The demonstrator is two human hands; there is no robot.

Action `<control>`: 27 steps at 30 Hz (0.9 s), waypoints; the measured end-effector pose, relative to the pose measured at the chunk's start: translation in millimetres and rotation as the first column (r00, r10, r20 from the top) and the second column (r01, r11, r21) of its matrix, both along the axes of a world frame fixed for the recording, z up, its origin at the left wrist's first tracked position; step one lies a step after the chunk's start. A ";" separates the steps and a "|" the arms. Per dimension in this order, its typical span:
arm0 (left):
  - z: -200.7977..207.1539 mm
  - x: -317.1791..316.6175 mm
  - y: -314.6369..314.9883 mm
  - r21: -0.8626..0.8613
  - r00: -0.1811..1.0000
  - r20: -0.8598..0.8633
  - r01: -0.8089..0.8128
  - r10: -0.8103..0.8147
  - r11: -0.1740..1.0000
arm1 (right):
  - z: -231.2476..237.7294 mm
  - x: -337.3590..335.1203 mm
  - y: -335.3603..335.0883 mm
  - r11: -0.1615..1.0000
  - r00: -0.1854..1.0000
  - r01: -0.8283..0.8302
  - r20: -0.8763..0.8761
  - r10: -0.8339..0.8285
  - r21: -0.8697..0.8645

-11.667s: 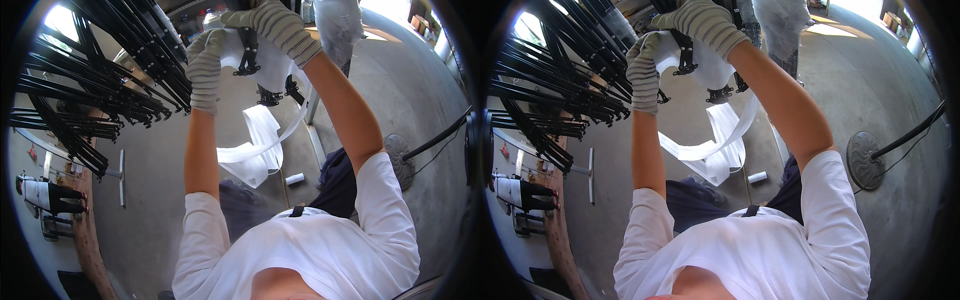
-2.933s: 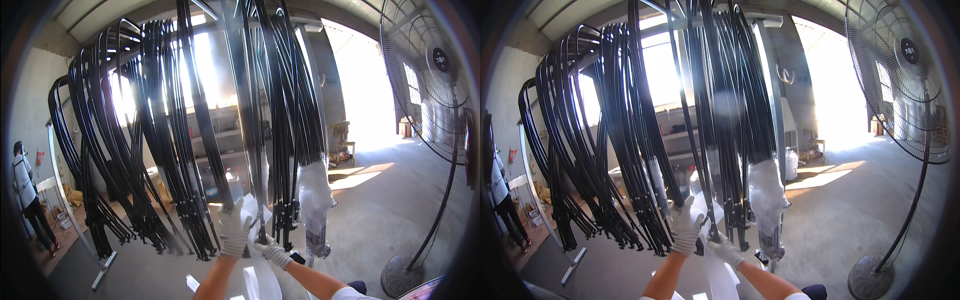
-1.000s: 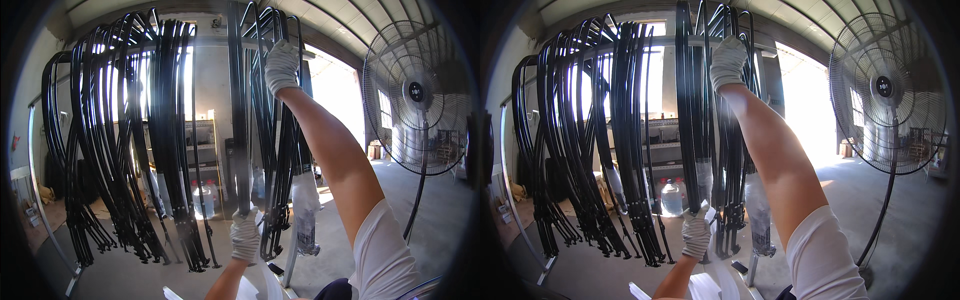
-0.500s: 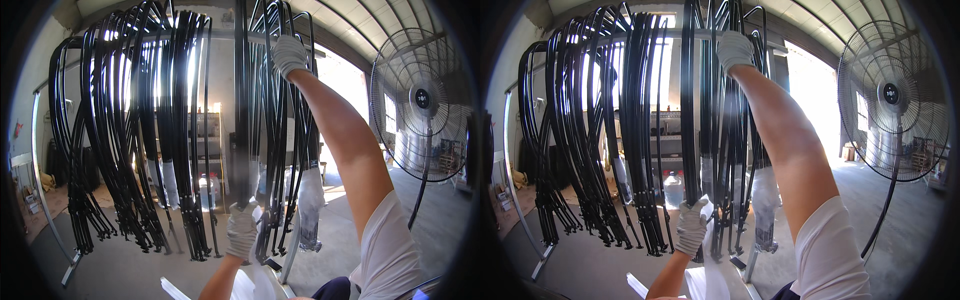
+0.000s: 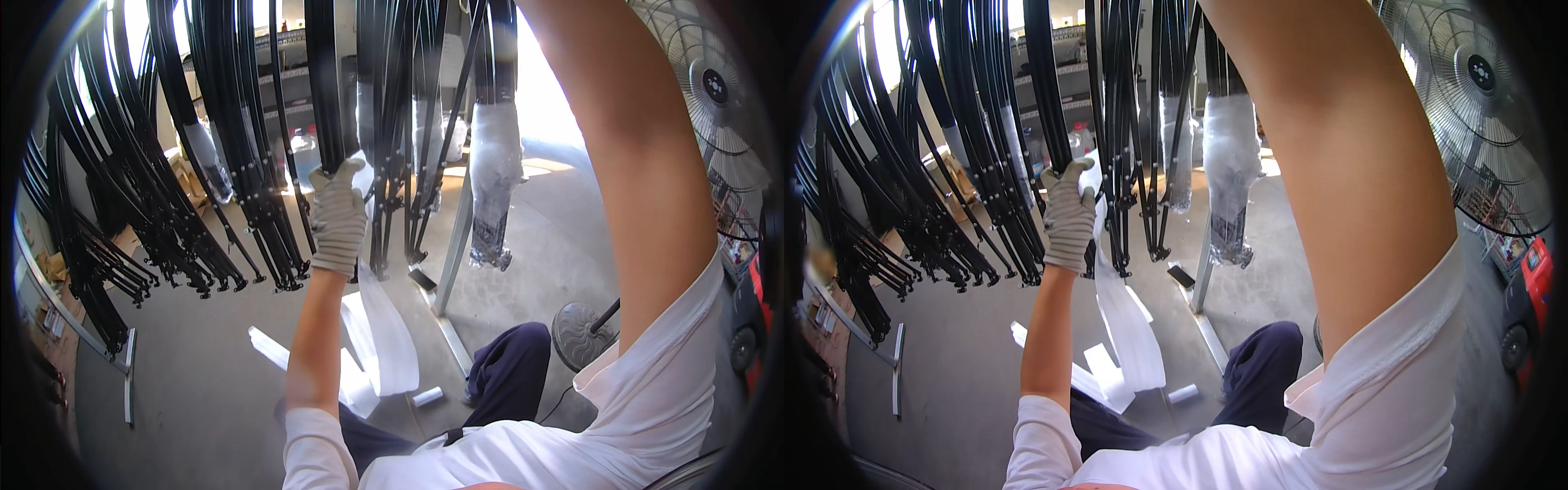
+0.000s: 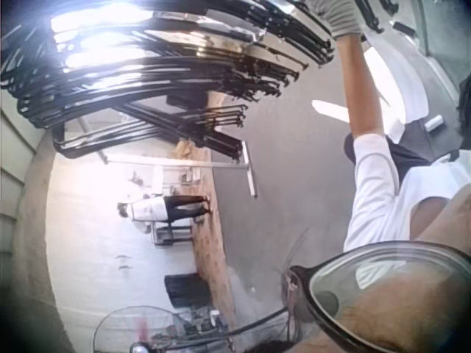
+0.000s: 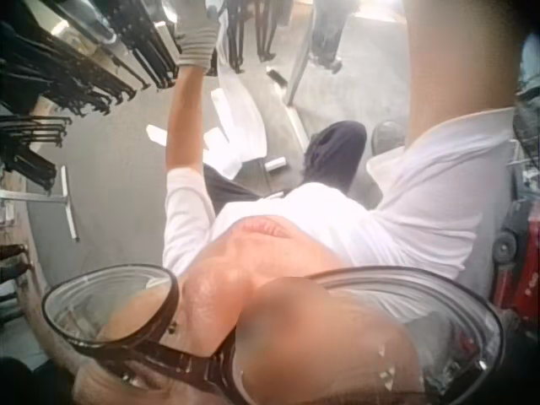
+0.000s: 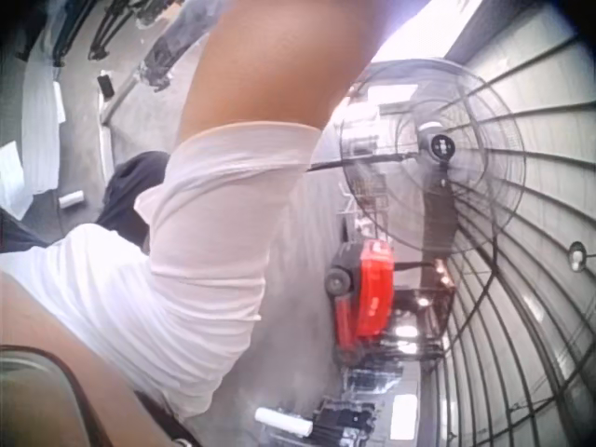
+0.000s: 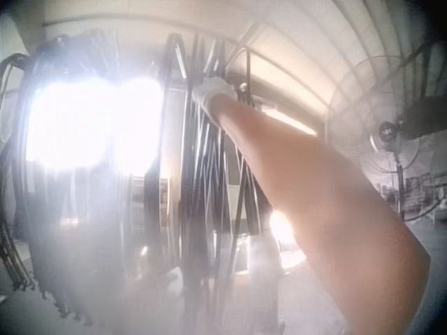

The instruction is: The person wraps black metal frames with foam padding and plastic stretch wrap. They secure the foam with the wrap and move along the line of hanging metal parts.

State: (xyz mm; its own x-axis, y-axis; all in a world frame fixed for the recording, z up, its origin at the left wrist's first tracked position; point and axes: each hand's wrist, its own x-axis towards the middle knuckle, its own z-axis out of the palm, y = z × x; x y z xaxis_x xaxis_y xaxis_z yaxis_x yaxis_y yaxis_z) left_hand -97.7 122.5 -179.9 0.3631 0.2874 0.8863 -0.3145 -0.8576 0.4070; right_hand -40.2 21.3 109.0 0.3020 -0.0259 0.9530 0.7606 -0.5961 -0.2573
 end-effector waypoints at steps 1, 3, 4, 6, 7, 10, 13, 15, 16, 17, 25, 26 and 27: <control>-2.0 2.8 3.4 0.027 1.000 0.019 -0.001 0.001 1.000 | -13.9 0.2 -0.2 1.000 0.999 -0.012 -0.031 0.012 -0.011; -5.7 10.1 7.6 0.086 0.998 0.018 -0.069 0.068 0.994 | -36.0 1.7 1.1 0.999 0.995 -0.038 -0.091 0.035 -0.035; -2.5 7.1 0.0 0.064 0.999 0.011 -0.053 0.052 0.997 | -46.6 3.7 -3.3 0.998 0.991 -0.045 -0.125 0.040 -0.040; 2.2 7.5 -10.1 0.044 0.999 -0.031 -0.005 0.006 0.999 | -68.5 9.4 -9.9 0.996 0.981 -0.056 -0.191 0.043 -0.063; 3.7 6.1 -10.7 -0.007 0.998 -0.051 -0.021 0.021 1.000 | -77.0 6.6 -10.3 0.995 0.973 -0.072 -0.222 0.055 -0.069; -1.8 -7.3 15.7 0.136 0.992 0.027 -0.128 0.126 0.982 | -109.2 13.2 20.3 0.970 0.914 -0.235 -0.351 0.202 -0.055; -2.4 6.0 2.4 0.213 0.993 0.071 -0.108 0.095 0.971 | -117.3 14.4 1.5 0.960 0.863 -0.267 -0.464 0.201 -0.082; 0.6 16.2 1.2 0.212 0.991 0.134 -0.048 0.020 0.976 | -100.0 -20.0 -19.8 0.947 0.780 -0.264 -0.618 0.099 -0.181; 1.5 18.7 0.2 0.135 0.999 0.038 0.017 -0.022 0.991 | -107.0 -14.6 -25.6 0.940 0.799 -0.312 -0.574 0.181 -0.138; 1.5 19.7 -2.0 0.050 0.996 -0.053 0.072 -0.069 0.996 | -116.0 -8.6 -30.6 0.928 0.812 -0.359 -0.523 0.260 -0.097; 11.4 10.9 -13.0 0.185 1.000 -0.029 0.003 0.002 0.983 | -155.7 -41.2 -78.6 0.737 0.679 -0.635 -0.289 0.675 0.232; 7.9 5.1 -8.9 0.209 0.998 -0.011 -0.051 0.055 0.977 | -175.3 -27.8 -67.0 0.785 0.791 -0.607 -0.004 0.612 0.123; 5.8 1.3 -3.7 0.233 0.994 0.007 -0.104 0.106 0.967 | -201.1 -13.4 -51.8 0.840 0.811 -0.541 0.292 0.507 0.042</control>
